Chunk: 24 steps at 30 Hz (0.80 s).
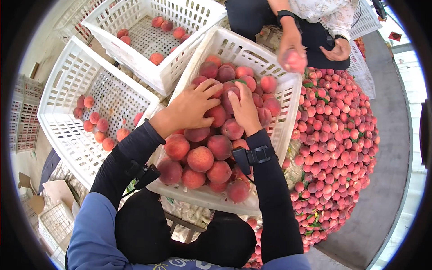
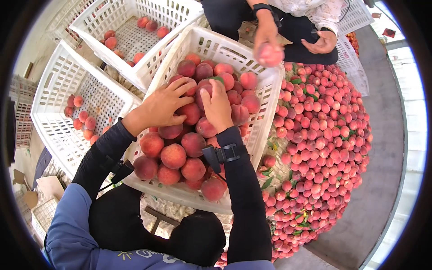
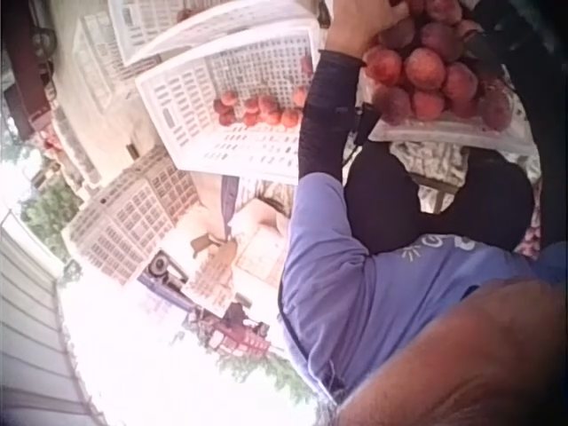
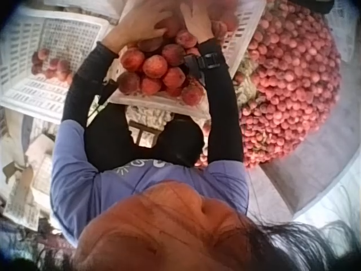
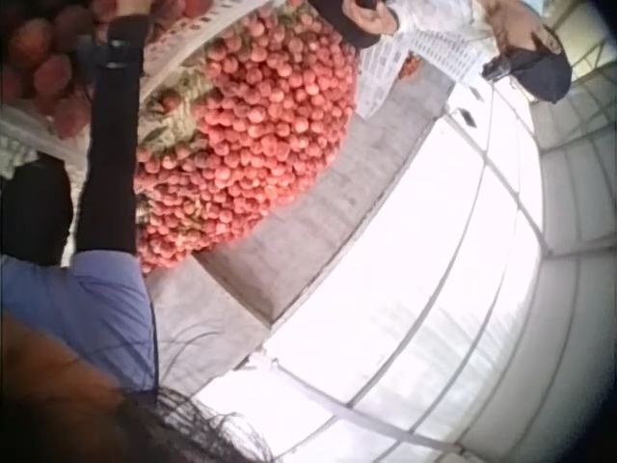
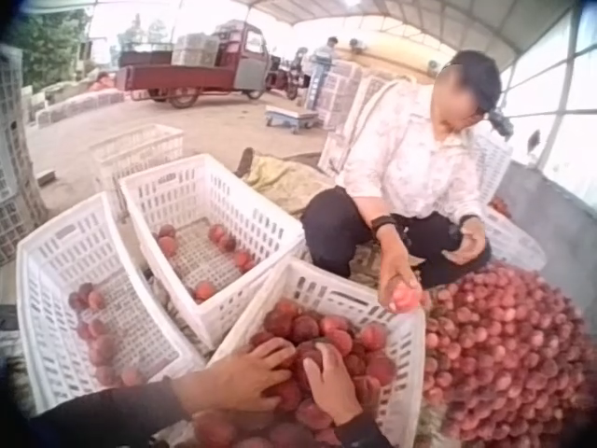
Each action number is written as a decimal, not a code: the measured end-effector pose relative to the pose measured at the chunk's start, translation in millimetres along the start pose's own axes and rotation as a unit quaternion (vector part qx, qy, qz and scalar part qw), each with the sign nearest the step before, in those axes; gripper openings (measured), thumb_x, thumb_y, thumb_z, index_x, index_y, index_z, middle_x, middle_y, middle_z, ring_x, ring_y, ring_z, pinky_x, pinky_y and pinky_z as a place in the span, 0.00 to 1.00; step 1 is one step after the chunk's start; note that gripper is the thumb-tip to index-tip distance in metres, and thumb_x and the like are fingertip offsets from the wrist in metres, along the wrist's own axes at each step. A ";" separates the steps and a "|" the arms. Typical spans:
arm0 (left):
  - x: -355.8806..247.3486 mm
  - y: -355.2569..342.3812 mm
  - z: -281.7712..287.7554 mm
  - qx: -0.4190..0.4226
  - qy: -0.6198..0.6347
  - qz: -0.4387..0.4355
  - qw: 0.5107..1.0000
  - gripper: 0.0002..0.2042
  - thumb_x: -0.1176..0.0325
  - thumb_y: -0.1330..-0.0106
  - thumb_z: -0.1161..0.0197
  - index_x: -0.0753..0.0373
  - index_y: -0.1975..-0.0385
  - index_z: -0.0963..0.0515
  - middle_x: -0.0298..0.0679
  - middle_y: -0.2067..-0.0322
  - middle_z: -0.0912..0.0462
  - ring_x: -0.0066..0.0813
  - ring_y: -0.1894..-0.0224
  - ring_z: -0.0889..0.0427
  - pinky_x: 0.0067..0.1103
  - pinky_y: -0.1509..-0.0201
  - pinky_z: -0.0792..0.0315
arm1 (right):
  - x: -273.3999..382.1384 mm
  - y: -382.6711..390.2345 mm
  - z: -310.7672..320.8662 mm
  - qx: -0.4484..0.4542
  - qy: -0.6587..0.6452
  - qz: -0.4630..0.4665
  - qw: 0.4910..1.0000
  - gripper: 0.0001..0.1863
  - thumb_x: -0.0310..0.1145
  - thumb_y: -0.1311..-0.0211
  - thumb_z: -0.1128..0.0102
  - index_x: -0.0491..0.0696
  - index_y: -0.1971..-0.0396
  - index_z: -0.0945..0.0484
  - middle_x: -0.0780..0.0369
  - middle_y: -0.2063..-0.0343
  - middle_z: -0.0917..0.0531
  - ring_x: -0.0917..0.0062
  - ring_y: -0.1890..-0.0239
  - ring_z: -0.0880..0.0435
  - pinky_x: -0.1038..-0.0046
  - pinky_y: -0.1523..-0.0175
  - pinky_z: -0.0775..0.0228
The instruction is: Sorting and organizing peaches into plastic crates inside an agricultural storage building.
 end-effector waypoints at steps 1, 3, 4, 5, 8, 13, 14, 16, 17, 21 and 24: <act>-0.7 -1.3 0.3 0.000 -0.005 -0.002 1.000 0.23 0.59 0.53 0.30 0.62 0.56 0.19 0.46 0.36 0.33 0.45 0.31 0.39 0.39 0.33 0.35 | -1.5 1.1 -1.6 -0.003 0.001 -0.001 1.000 0.24 0.40 0.31 0.48 0.42 0.41 0.32 0.48 0.41 0.28 0.53 0.38 0.31 0.60 0.34 0.39; -3.6 -4.5 0.2 0.005 -0.056 -0.007 0.998 0.26 0.58 0.52 0.30 0.64 0.52 0.21 0.47 0.38 0.30 0.45 0.33 0.36 0.38 0.31 0.39 | 0.7 2.3 0.2 -0.015 -0.006 0.026 1.000 0.24 0.40 0.31 0.47 0.41 0.41 0.32 0.48 0.41 0.29 0.53 0.38 0.31 0.61 0.34 0.38; -7.8 -8.2 0.8 -0.011 -0.053 -0.018 0.998 0.26 0.58 0.52 0.30 0.64 0.52 0.21 0.47 0.38 0.30 0.45 0.33 0.36 0.38 0.31 0.39 | -1.1 1.5 0.1 0.003 -0.006 0.014 1.000 0.24 0.40 0.30 0.49 0.41 0.40 0.33 0.49 0.41 0.28 0.55 0.37 0.31 0.63 0.33 0.40; -7.8 -13.9 0.6 -0.030 -0.043 0.002 0.999 0.30 0.56 0.51 0.30 0.64 0.48 0.24 0.47 0.40 0.29 0.45 0.34 0.34 0.38 0.31 0.39 | -1.9 0.7 1.4 0.012 -0.001 0.003 1.000 0.24 0.40 0.30 0.49 0.41 0.40 0.33 0.49 0.41 0.28 0.55 0.37 0.31 0.63 0.33 0.40; -9.3 -40.3 -10.5 -0.060 0.003 0.044 0.997 0.36 0.54 0.50 0.29 0.65 0.41 0.31 0.47 0.42 0.26 0.45 0.37 0.31 0.38 0.32 0.39 | 5.7 -1.7 7.9 0.019 -0.115 0.006 0.993 0.24 0.39 0.28 0.53 0.42 0.38 0.34 0.50 0.41 0.28 0.58 0.36 0.32 0.66 0.31 0.43; -2.3 -59.4 -42.2 0.001 0.019 0.074 0.997 0.41 0.51 0.49 0.27 0.63 0.37 0.35 0.45 0.47 0.23 0.40 0.44 0.24 0.38 0.36 0.39 | 4.5 3.7 30.1 0.100 -0.185 -0.045 0.977 0.22 0.38 0.28 0.55 0.43 0.40 0.29 0.51 0.45 0.24 0.62 0.36 0.30 0.69 0.32 0.42; -2.3 -57.6 -45.8 0.004 0.021 0.071 0.997 0.41 0.51 0.49 0.27 0.63 0.37 0.35 0.45 0.47 0.23 0.40 0.44 0.24 0.38 0.36 0.39 | -2.1 5.3 41.8 0.095 -0.175 -0.067 0.978 0.22 0.38 0.28 0.55 0.43 0.40 0.29 0.51 0.45 0.24 0.62 0.36 0.30 0.69 0.32 0.42; -6.0 -52.9 -44.3 -0.029 -0.029 0.035 0.999 0.39 0.50 0.49 0.27 0.59 0.37 0.33 0.44 0.47 0.23 0.39 0.44 0.24 0.40 0.35 0.40 | -17.3 9.3 61.4 0.116 -0.056 -0.104 0.986 0.19 0.38 0.30 0.53 0.46 0.46 0.24 0.52 0.52 0.18 0.61 0.41 0.24 0.65 0.37 0.35; -5.8 -51.6 -45.3 -0.032 -0.032 0.036 0.998 0.39 0.50 0.49 0.27 0.59 0.37 0.33 0.44 0.47 0.23 0.39 0.44 0.24 0.40 0.35 0.40 | -25.2 14.4 66.7 0.120 -0.043 -0.136 0.983 0.19 0.38 0.30 0.53 0.46 0.46 0.24 0.52 0.52 0.18 0.61 0.41 0.24 0.65 0.37 0.35; -9.2 -50.1 -42.8 -0.060 -0.054 0.017 0.997 0.38 0.50 0.49 0.27 0.56 0.37 0.32 0.42 0.54 0.22 0.37 0.50 0.22 0.39 0.36 0.39 | -15.2 39.5 79.9 0.034 0.151 -0.050 0.987 0.17 0.34 0.38 0.45 0.47 0.51 0.22 0.54 0.56 0.18 0.57 0.47 0.23 0.61 0.41 0.32; -10.9 -51.4 -43.1 -0.059 -0.054 0.015 0.997 0.37 0.50 0.49 0.27 0.55 0.39 0.31 0.42 0.51 0.22 0.38 0.46 0.23 0.42 0.35 0.40 | -2.7 51.6 73.6 0.038 0.246 0.002 0.969 0.28 0.28 0.50 0.37 0.48 0.44 0.27 0.53 0.48 0.23 0.55 0.42 0.29 0.59 0.36 0.36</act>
Point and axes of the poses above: each hand's wrist, its own y-axis away from the middle knuckle, its own z-axis out of the back of the hand, x = y × z, the point moved 7 cm from there along -y, towards the middle knuckle
